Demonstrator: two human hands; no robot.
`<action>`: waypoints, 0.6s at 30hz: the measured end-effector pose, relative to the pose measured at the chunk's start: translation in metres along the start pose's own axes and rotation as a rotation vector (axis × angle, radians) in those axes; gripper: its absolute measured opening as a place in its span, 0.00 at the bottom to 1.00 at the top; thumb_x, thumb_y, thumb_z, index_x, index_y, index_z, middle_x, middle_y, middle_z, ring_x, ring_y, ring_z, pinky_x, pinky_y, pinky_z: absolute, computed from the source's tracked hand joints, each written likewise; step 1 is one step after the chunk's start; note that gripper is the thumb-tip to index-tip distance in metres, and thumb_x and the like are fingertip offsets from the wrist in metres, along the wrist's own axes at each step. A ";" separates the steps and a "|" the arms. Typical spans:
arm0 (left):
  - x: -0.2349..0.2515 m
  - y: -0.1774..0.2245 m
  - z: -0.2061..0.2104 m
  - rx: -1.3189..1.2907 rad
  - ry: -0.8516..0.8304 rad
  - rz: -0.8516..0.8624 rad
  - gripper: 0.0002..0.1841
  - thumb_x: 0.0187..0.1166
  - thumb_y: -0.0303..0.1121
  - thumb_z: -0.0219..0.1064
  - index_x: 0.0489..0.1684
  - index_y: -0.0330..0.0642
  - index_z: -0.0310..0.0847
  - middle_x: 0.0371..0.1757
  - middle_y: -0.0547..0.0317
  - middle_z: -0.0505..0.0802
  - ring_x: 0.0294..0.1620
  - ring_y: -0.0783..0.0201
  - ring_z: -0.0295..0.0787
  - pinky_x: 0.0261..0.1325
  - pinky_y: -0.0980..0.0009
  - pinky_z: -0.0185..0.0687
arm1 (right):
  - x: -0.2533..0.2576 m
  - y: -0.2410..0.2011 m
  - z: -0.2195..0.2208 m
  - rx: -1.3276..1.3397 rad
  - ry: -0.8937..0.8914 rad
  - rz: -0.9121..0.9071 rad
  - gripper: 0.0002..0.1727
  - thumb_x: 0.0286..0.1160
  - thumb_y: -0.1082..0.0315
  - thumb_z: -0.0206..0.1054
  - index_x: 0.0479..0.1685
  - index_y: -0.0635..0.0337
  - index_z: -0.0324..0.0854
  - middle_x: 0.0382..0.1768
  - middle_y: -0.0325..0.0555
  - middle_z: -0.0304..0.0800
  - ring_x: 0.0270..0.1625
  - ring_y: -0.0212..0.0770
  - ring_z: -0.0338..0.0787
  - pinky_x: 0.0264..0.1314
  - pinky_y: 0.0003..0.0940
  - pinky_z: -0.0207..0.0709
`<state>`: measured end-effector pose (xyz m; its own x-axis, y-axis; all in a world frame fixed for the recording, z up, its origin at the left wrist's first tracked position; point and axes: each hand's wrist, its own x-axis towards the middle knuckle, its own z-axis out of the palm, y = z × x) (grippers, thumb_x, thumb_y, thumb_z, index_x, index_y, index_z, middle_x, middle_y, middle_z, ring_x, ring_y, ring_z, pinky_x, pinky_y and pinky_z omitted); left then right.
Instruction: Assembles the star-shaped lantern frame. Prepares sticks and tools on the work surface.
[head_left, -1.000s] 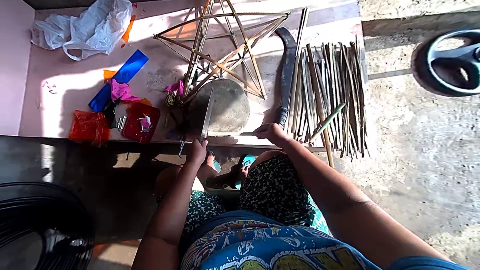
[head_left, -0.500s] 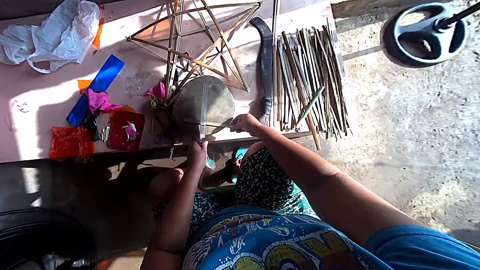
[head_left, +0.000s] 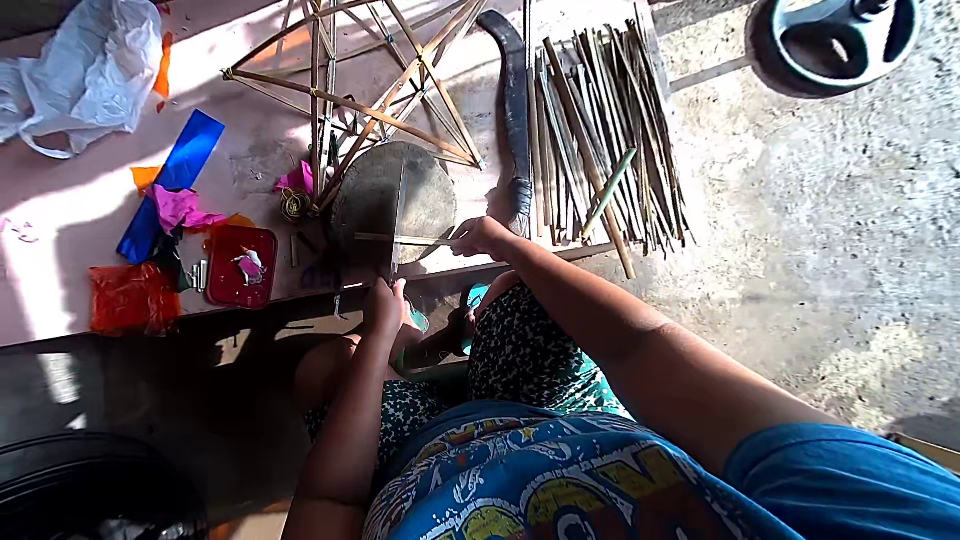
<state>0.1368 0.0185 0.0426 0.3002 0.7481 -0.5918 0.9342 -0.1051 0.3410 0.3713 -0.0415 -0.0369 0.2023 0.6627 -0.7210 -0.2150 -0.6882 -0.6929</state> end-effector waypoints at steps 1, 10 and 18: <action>0.000 0.000 -0.001 0.001 0.003 0.000 0.27 0.93 0.48 0.55 0.62 0.25 0.78 0.53 0.30 0.90 0.60 0.37 0.89 0.66 0.41 0.80 | 0.001 0.000 0.001 -0.024 0.008 -0.011 0.13 0.77 0.75 0.71 0.57 0.70 0.82 0.42 0.53 0.92 0.36 0.35 0.90 0.47 0.31 0.84; 0.000 0.005 -0.003 -0.017 -0.025 -0.001 0.27 0.93 0.47 0.55 0.65 0.24 0.77 0.55 0.29 0.89 0.63 0.38 0.88 0.69 0.43 0.78 | -0.001 -0.006 0.004 -0.060 0.048 0.011 0.13 0.78 0.74 0.70 0.57 0.69 0.83 0.42 0.53 0.92 0.36 0.35 0.90 0.47 0.32 0.84; 0.000 0.011 0.001 0.009 -0.045 -0.036 0.27 0.93 0.47 0.54 0.64 0.25 0.77 0.55 0.30 0.90 0.63 0.39 0.88 0.69 0.44 0.79 | 0.004 -0.001 0.004 -0.144 0.022 -0.034 0.12 0.83 0.72 0.65 0.58 0.69 0.82 0.41 0.53 0.91 0.36 0.36 0.90 0.46 0.33 0.84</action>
<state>0.1467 0.0166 0.0458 0.2742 0.7215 -0.6359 0.9463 -0.0847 0.3119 0.3679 -0.0373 -0.0390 0.2288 0.6810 -0.6956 -0.0684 -0.7015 -0.7094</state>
